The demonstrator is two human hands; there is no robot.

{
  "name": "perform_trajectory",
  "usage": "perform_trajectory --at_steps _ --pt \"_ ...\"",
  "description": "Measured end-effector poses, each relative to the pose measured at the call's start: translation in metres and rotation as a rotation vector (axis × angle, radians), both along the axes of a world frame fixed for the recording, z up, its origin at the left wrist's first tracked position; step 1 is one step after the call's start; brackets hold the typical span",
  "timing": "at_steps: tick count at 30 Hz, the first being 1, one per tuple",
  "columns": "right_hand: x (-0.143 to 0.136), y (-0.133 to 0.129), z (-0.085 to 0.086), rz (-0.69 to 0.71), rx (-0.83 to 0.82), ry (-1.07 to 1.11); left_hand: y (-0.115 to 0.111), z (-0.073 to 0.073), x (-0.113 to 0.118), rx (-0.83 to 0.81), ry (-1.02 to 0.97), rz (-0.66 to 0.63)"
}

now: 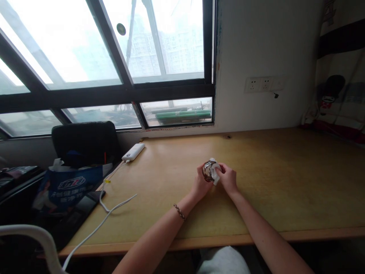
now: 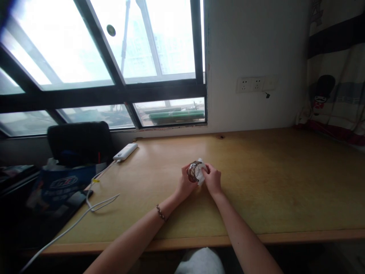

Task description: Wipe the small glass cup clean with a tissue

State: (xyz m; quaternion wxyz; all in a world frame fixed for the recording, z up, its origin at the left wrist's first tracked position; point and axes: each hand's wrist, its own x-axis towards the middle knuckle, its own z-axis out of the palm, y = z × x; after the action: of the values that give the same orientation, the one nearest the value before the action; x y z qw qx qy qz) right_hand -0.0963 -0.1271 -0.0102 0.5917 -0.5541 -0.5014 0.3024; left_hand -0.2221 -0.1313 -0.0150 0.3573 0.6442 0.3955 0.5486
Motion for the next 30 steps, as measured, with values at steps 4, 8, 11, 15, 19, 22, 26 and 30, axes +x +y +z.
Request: perform_trajectory --at_steps 4,8,11,15,19,22,26,30 --pt "-0.001 0.003 -0.005 0.251 -0.21 0.325 -0.001 0.001 -0.002 0.009 -0.015 -0.04" --pt "-0.002 0.005 -0.013 0.427 -0.377 0.566 0.001 0.001 -0.002 -0.012 -0.03 -0.113" --pt "-0.001 0.004 -0.011 0.26 -0.355 0.334 0.002 0.0 -0.001 -0.069 -0.11 -0.214" --pt "0.002 -0.001 -0.002 -0.027 -0.136 -0.24 0.004 0.005 -0.003 -0.218 -0.189 -0.316" --pt "0.005 -0.003 0.003 -0.087 -0.015 -0.393 0.006 0.013 -0.01 -0.335 -0.228 -0.356" --pt "0.002 -0.001 -0.001 0.034 -0.106 -0.2 0.009 0.015 -0.014 -0.385 -0.274 -0.361" --pt "-0.007 -0.003 -0.006 0.445 -0.313 0.29 0.01 0.012 -0.017 -0.411 -0.286 -0.346" --pt "-0.01 -0.005 -0.006 0.426 -0.365 0.297 0.012 0.01 -0.018 -0.442 -0.236 -0.309"
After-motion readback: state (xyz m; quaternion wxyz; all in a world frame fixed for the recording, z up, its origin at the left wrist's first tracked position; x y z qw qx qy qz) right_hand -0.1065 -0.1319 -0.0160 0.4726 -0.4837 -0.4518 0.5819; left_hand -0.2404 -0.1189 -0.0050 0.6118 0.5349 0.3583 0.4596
